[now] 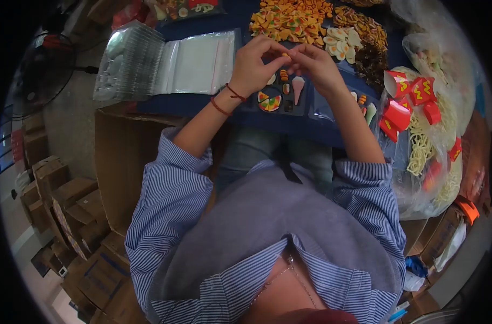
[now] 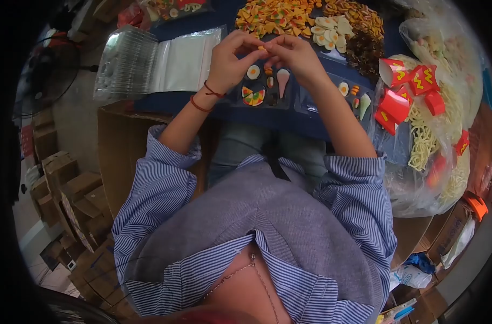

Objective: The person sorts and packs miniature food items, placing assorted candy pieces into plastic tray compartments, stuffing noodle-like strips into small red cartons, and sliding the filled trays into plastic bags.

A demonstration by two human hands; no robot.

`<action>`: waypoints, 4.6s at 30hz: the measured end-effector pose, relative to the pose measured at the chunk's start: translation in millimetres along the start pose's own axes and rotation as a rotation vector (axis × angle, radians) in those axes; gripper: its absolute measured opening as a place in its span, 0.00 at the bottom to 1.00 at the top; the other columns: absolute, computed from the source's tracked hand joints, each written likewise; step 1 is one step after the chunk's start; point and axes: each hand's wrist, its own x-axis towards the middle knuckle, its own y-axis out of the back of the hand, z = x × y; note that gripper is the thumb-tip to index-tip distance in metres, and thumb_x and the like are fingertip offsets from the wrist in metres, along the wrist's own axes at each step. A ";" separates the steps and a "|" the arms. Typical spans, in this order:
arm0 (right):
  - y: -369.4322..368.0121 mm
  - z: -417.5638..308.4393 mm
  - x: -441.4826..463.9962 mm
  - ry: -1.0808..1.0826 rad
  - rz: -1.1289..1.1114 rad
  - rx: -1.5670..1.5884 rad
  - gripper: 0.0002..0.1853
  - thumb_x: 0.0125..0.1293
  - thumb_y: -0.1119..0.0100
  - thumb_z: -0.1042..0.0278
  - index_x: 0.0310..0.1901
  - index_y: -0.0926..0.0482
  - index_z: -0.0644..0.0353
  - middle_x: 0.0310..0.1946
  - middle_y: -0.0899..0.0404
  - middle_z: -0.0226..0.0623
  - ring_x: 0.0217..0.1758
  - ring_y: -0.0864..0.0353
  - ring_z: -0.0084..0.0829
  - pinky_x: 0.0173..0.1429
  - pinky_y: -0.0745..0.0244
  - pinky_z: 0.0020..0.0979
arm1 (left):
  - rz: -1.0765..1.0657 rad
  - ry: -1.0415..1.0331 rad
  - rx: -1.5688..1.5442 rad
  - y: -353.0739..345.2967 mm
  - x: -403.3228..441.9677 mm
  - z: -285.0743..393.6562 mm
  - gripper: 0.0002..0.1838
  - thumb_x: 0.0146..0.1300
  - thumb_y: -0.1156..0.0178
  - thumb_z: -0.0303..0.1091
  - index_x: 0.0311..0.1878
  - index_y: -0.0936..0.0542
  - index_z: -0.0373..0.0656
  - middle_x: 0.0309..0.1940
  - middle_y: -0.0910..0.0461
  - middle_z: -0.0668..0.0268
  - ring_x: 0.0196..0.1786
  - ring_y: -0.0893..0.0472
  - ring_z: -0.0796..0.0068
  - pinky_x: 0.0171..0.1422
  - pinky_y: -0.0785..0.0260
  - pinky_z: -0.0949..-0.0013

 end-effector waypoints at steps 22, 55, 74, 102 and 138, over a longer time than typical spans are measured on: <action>-42.1 51.5 -37.6 0.789 0.250 -1.404 0.05 0.49 0.34 0.65 0.27 0.19 0.51 0.29 0.28 0.27 0.41 0.27 0.31 0.47 0.39 0.37 | -0.288 0.260 0.188 19.7 -59.5 -9.8 0.07 0.65 0.40 0.27 0.45 0.20 0.37 0.42 0.19 0.63 0.42 0.18 0.78 0.46 0.26 0.75; -42.3 66.3 -79.6 0.735 0.275 -1.542 0.17 0.55 0.43 0.70 0.47 0.18 0.54 0.52 0.26 0.35 0.59 0.29 0.35 0.59 0.39 0.43 | -0.339 -0.527 0.826 11.7 -69.3 -16.5 0.14 0.56 0.40 0.30 0.46 0.19 0.41 0.43 0.21 0.67 0.47 0.23 0.68 0.51 0.30 0.66; -31.2 60.7 -97.0 0.656 0.261 -1.530 0.24 0.55 0.37 0.63 0.57 0.22 0.46 0.66 0.34 0.38 0.75 0.41 0.40 0.74 0.58 0.60 | -0.380 -0.442 0.819 22.6 -96.5 -18.6 0.26 0.59 0.37 0.43 0.58 0.24 0.43 0.55 0.25 0.65 0.57 0.27 0.65 0.65 0.37 0.59; -10.2 23.7 77.1 0.512 0.359 -1.322 0.11 0.64 0.43 0.67 0.46 0.20 0.57 0.37 0.20 0.42 0.38 0.19 0.47 0.44 0.24 0.43 | -0.087 0.014 0.720 12.4 43.4 -83.4 0.10 0.61 0.41 0.35 0.42 0.18 0.41 0.43 0.20 0.56 0.48 0.21 0.54 0.51 0.27 0.56; 82.3 6.5 -119.0 0.308 0.502 -0.736 0.09 0.58 0.31 0.69 0.36 0.19 0.63 0.26 0.18 0.34 0.27 0.21 0.20 0.34 0.27 0.23 | -0.198 -0.005 0.151 -113.9 -38.5 47.1 0.08 0.58 0.34 0.32 0.36 0.22 0.42 0.25 0.21 0.67 0.32 0.21 0.73 0.39 0.30 0.69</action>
